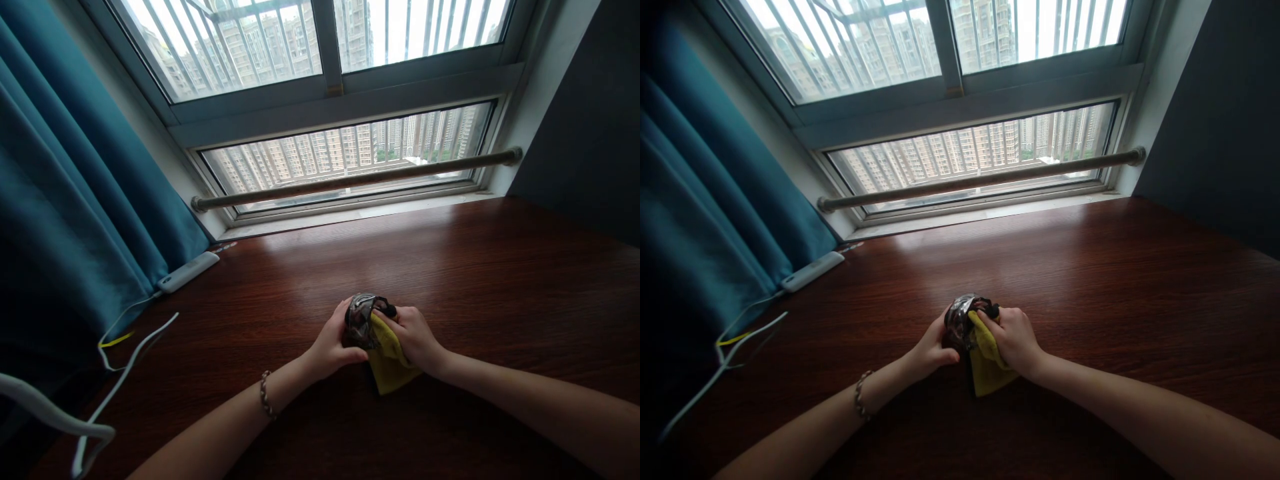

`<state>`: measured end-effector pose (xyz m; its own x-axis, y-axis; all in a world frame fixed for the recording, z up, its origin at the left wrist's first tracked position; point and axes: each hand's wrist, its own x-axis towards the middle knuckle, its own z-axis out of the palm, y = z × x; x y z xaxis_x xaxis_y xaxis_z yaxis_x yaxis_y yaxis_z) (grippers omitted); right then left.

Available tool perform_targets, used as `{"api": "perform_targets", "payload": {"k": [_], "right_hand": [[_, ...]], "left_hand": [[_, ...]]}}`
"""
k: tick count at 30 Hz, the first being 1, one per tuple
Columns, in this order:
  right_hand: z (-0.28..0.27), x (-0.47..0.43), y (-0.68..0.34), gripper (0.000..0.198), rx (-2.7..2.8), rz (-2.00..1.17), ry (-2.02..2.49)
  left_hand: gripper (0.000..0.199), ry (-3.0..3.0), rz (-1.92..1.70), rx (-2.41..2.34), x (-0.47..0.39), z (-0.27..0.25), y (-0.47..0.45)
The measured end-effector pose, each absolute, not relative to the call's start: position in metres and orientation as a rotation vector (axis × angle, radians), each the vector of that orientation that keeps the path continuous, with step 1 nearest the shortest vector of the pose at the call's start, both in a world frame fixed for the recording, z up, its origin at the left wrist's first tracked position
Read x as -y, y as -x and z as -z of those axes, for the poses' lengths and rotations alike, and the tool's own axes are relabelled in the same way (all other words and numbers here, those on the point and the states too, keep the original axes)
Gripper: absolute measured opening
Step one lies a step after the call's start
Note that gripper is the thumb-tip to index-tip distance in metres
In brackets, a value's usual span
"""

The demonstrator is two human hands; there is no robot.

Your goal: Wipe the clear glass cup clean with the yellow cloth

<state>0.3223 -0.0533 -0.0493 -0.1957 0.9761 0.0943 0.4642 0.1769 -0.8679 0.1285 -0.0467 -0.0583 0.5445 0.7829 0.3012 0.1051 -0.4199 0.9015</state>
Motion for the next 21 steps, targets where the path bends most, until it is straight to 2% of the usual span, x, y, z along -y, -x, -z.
{"api": "perform_targets", "payload": {"k": [2, 4, 10, 15, 21], "right_hand": [[0.051, 0.052, -0.322, 0.056, 1.745, -0.951, 1.358], [0.052, 0.052, -0.323, 0.057, 1.760, -0.935, 1.355], [0.050, 0.053, -0.325, 0.050, 1.854, -0.914, 1.379], [0.050, 0.054, -0.326, 0.041, 1.898, -0.914, 1.333], [0.054, 0.054, -0.326, 0.049, 1.899, -0.888, 1.307]], "left_hand": [[0.100, -1.813, -0.934, -0.754, 0.049, 0.059, -0.131], [0.106, -1.740, -0.944, -0.734, 0.052, 0.057, -0.133], [0.094, -1.682, -0.900, -0.710, 0.053, 0.049, -0.132], [0.081, -1.931, -0.863, -0.739, 0.044, 0.048, -0.126], [0.079, -1.973, -0.861, -0.740, 0.039, 0.050, -0.125]]}}
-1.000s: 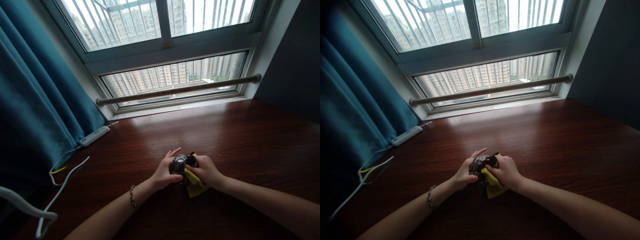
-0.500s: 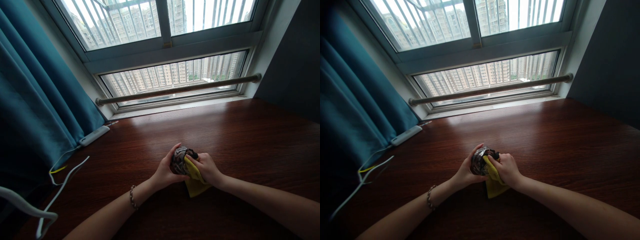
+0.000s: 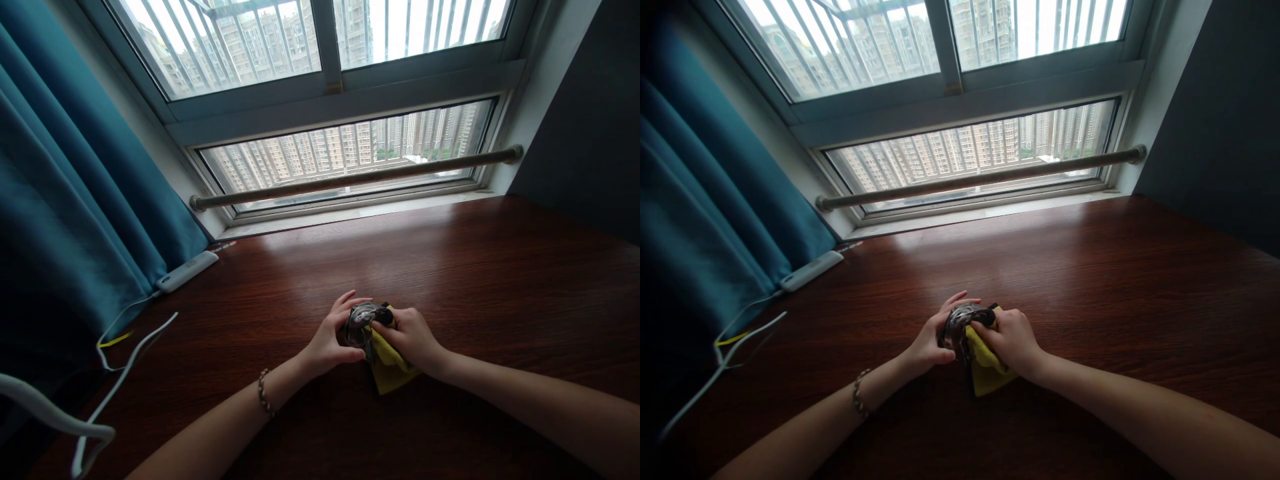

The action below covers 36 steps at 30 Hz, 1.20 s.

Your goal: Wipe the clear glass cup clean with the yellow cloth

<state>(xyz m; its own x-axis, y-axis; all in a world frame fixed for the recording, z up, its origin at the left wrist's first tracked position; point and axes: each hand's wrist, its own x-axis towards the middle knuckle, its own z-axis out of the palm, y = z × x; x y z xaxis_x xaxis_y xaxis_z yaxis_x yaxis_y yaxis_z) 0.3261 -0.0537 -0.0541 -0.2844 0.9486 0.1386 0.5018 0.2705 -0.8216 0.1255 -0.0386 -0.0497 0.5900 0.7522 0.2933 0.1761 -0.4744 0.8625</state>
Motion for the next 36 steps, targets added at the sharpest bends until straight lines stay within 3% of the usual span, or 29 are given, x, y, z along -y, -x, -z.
{"api": "perform_targets", "payload": {"k": [6, 11, 19, 29, 36], "right_hand": [[0.055, 0.053, -0.326, 0.051, 1.827, -0.962, 1.281], [0.055, 0.052, -0.325, 0.052, 1.778, -0.966, 1.263], [0.048, 0.054, -0.325, 0.049, 1.863, -0.925, 1.355], [0.048, 0.053, -0.327, 0.026, 1.956, -1.039, 1.284], [0.051, 0.056, -0.326, 0.036, 1.933, -0.963, 1.298]], "left_hand": [[0.104, -1.739, -0.954, -0.596, 0.040, 0.063, -0.127], [0.113, -1.590, -0.960, -0.498, 0.049, 0.061, -0.132], [0.086, -1.694, -0.955, -0.622, 0.055, 0.050, -0.132], [0.084, -1.787, -0.963, -0.576, 0.056, 0.049, -0.128], [0.071, -1.862, -0.937, -0.804, 0.051, 0.049, -0.122]]}}
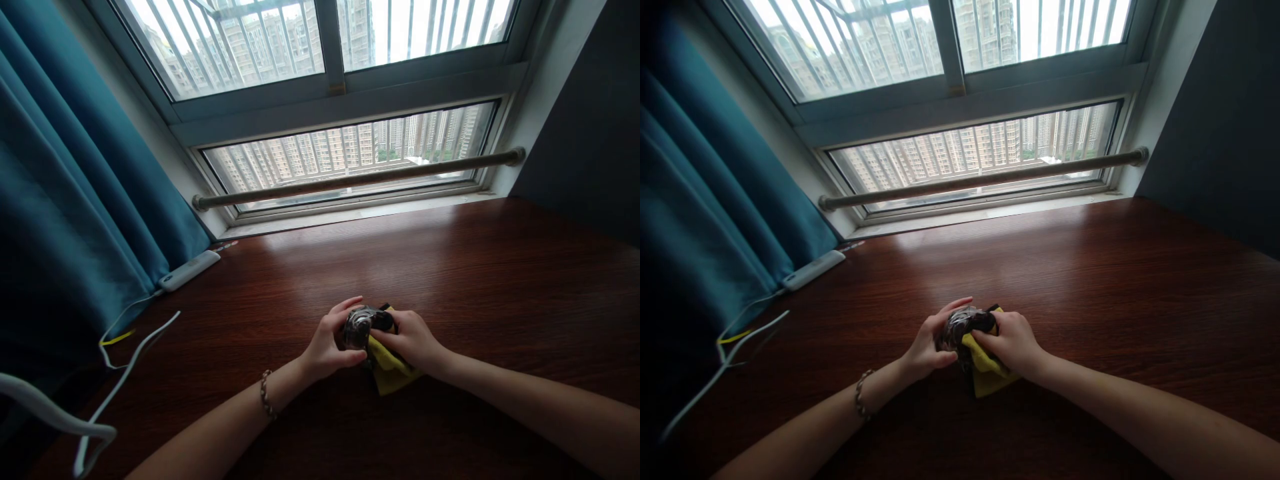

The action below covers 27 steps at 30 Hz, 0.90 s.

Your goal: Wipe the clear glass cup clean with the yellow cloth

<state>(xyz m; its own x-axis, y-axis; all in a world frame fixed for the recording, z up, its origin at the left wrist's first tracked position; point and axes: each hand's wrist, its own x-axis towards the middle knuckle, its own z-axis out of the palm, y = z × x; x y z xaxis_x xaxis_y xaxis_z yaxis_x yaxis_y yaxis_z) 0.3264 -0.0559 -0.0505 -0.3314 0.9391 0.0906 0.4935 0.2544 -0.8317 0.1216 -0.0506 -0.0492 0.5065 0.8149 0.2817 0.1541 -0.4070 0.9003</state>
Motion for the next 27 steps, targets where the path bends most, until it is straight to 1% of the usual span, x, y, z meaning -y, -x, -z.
{"api": "perform_targets", "payload": {"k": [3, 5, 7, 9, 10, 11, 15, 21, 24, 27], "right_hand": [[0.054, 0.052, -0.325, 0.038, 1.876, -0.996, 1.290], [0.055, 0.050, -0.324, 0.037, 1.808, -1.056, 1.281], [0.056, 0.048, -0.324, 0.035, 1.729, -1.143, 1.263], [0.057, 0.046, -0.323, 0.037, 1.638, -1.240, 1.237], [0.058, 0.046, -0.323, 0.038, 1.596, -1.281, 1.222], [0.058, 0.045, -0.323, 0.039, 1.567, -1.312, 1.209], [0.060, 0.042, -0.324, 0.043, 1.589, -1.321, 1.237], [0.054, 0.046, -0.325, 0.039, 1.679, -1.269, 1.261], [0.051, 0.049, -0.324, 0.039, 1.724, -1.212, 1.253], [0.052, 0.050, -0.324, 0.039, 1.806, -1.084, 1.279]], "left_hand": [[0.068, -1.856, -0.936, -0.810, 0.049, 0.050, -0.123], [0.072, -1.861, -0.931, -0.762, 0.048, 0.052, -0.125], [0.083, -1.873, -0.918, -0.745, 0.049, 0.055, -0.127], [0.102, -1.880, -0.918, -0.793, 0.051, 0.058, -0.129], [0.107, -1.872, -0.923, -0.821, 0.052, 0.058, -0.130], [0.109, -1.853, -0.930, -0.840, 0.053, 0.059, -0.131], [0.096, -1.775, -0.959, -0.822, 0.057, 0.056, -0.133], [0.095, -1.721, -0.932, -0.757, 0.057, 0.050, -0.129], [0.085, -1.714, -0.901, -0.752, 0.055, 0.050, -0.125], [0.073, -1.763, -0.885, -0.796, 0.051, 0.053, -0.122]]}}
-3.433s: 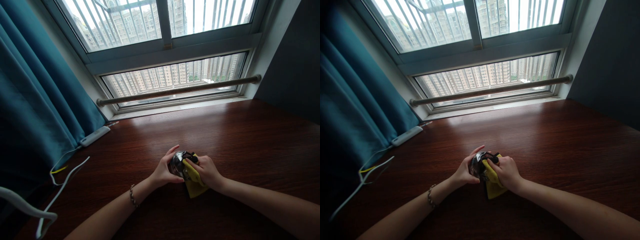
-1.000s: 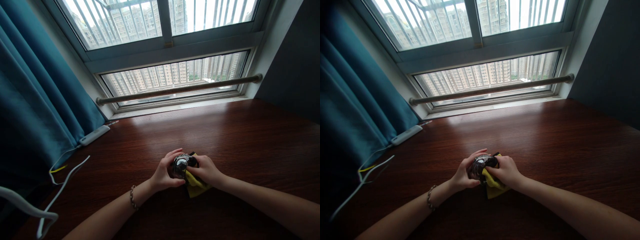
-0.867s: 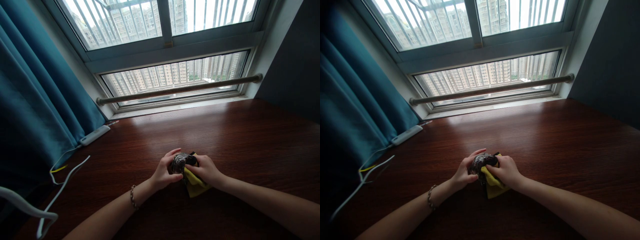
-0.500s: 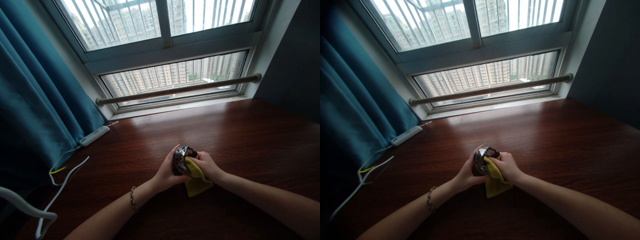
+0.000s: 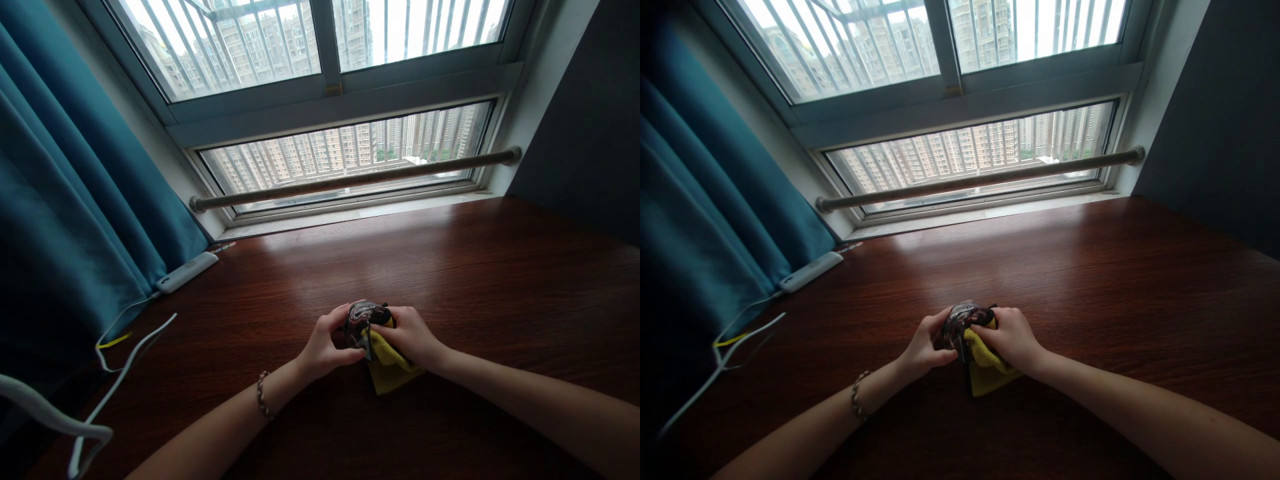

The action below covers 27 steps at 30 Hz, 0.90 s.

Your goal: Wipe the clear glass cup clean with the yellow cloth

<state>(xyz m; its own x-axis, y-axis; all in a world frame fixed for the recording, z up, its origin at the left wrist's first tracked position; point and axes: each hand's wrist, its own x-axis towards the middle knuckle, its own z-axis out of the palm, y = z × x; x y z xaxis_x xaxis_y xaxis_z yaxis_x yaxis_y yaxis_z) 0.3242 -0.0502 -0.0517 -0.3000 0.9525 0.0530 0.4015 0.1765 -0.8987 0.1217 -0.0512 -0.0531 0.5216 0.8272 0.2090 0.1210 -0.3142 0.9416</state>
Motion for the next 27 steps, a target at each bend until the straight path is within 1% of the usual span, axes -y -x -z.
{"api": "perform_targets", "payload": {"k": [3, 7, 8, 11, 12, 13, 16, 19, 21, 24, 27], "right_hand": [[0.053, 0.050, -0.325, 0.041, 1.828, -1.006, 1.304], [0.053, 0.050, -0.325, 0.047, 1.783, -1.004, 1.279], [0.053, 0.050, -0.325, 0.047, 1.763, -1.013, 1.265], [0.052, 0.051, -0.324, 0.047, 1.706, -1.034, 1.234], [0.052, 0.051, -0.324, 0.047, 1.697, -1.038, 1.227], [0.052, 0.051, -0.324, 0.047, 1.695, -1.039, 1.224], [0.051, 0.052, -0.324, 0.049, 1.717, -1.029, 1.255], [0.051, 0.052, -0.325, 0.046, 1.754, -1.005, 1.288], [0.050, 0.052, -0.325, 0.043, 1.789, -0.992, 1.277], [0.050, 0.052, -0.326, 0.042, 1.835, -0.977, 1.270], [0.051, 0.052, -0.326, 0.044, 1.846, -0.979, 1.300]], "left_hand": [[0.072, -1.797, -0.899, -0.829, 0.047, 0.057, -0.121], [0.074, -1.811, -0.944, -0.780, 0.045, 0.059, -0.124], [0.078, -1.824, -0.934, -0.763, 0.046, 0.058, -0.125], [0.104, -1.834, -0.910, -0.748, 0.050, 0.056, -0.131], [0.110, -1.824, -0.907, -0.751, 0.051, 0.055, -0.132], [0.109, -1.804, -0.911, -0.749, 0.053, 0.053, -0.134], [0.096, -1.748, -0.914, -0.718, 0.055, 0.051, -0.135], [0.094, -1.715, -0.898, -0.702, 0.053, 0.052, -0.132], [0.092, -1.767, -0.876, -0.742, 0.050, 0.051, -0.129], [0.080, -1.896, -0.860, -0.795, 0.045, 0.048, -0.126], [0.072, -1.920, -0.829, -0.738, 0.043, 0.044, -0.126]]}}
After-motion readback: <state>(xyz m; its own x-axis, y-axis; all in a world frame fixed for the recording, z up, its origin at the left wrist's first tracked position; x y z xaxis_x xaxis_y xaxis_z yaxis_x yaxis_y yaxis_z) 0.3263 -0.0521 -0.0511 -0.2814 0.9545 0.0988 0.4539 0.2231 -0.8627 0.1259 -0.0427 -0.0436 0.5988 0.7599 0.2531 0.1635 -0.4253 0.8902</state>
